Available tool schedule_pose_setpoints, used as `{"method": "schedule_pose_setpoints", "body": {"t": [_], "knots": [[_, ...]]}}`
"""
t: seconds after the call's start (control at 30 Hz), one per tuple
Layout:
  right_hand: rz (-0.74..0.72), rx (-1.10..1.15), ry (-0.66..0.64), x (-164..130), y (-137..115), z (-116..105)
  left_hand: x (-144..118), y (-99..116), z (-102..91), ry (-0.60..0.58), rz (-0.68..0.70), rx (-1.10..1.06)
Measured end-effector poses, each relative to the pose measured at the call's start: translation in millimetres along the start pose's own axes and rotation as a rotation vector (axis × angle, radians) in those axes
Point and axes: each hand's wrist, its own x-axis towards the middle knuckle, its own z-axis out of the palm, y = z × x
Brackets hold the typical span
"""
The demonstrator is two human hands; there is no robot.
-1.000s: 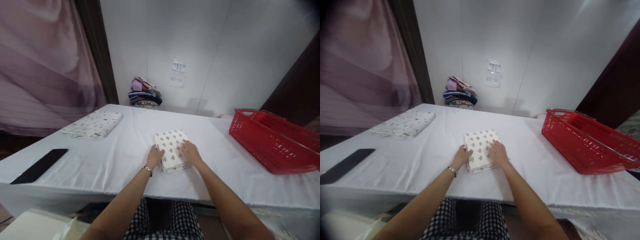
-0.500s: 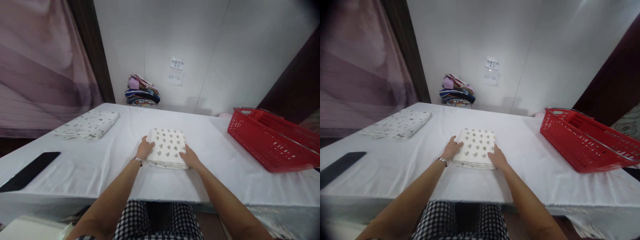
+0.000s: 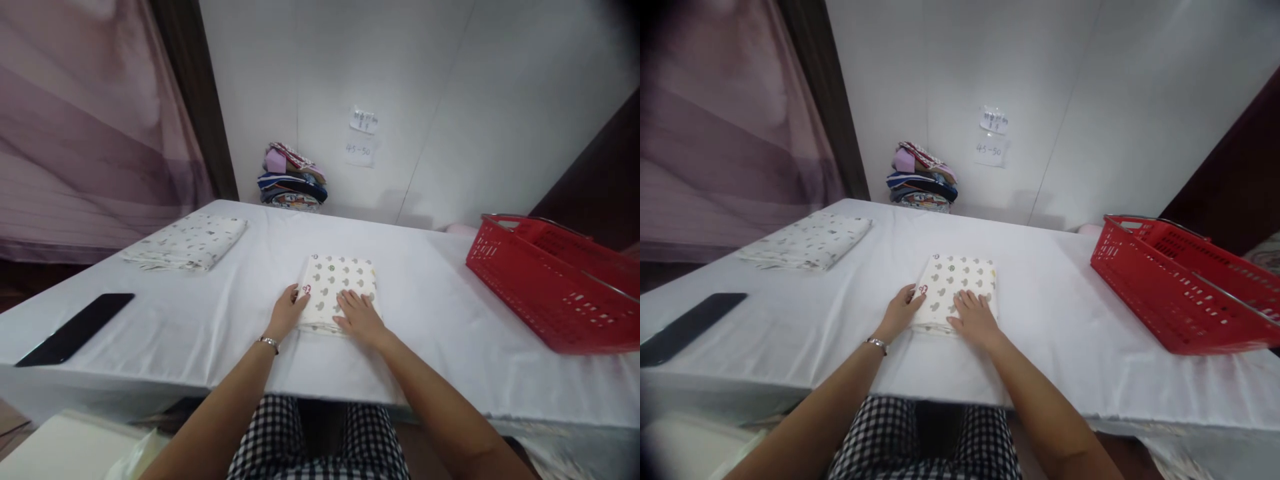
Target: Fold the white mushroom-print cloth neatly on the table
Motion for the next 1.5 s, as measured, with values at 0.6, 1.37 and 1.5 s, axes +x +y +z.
{"method": "schedule_pose_setpoints", "body": {"t": [0.6,1.37,1.5], "knots": [[-0.108,-0.01,0.297,-48.2,-2.7,19.9,-51.3,-3.4,-15.0,-0.011,0.525,0.276],[0.03,0.089,0.42,-38.6,-20.3,21.3,-51.7,6.9,-5.9,-0.077,0.667,0.406],[0.039,0.081,0.417,-37.5,-20.8,22.3,-51.6,8.7,-4.0,-0.088,0.648,0.429]]}}
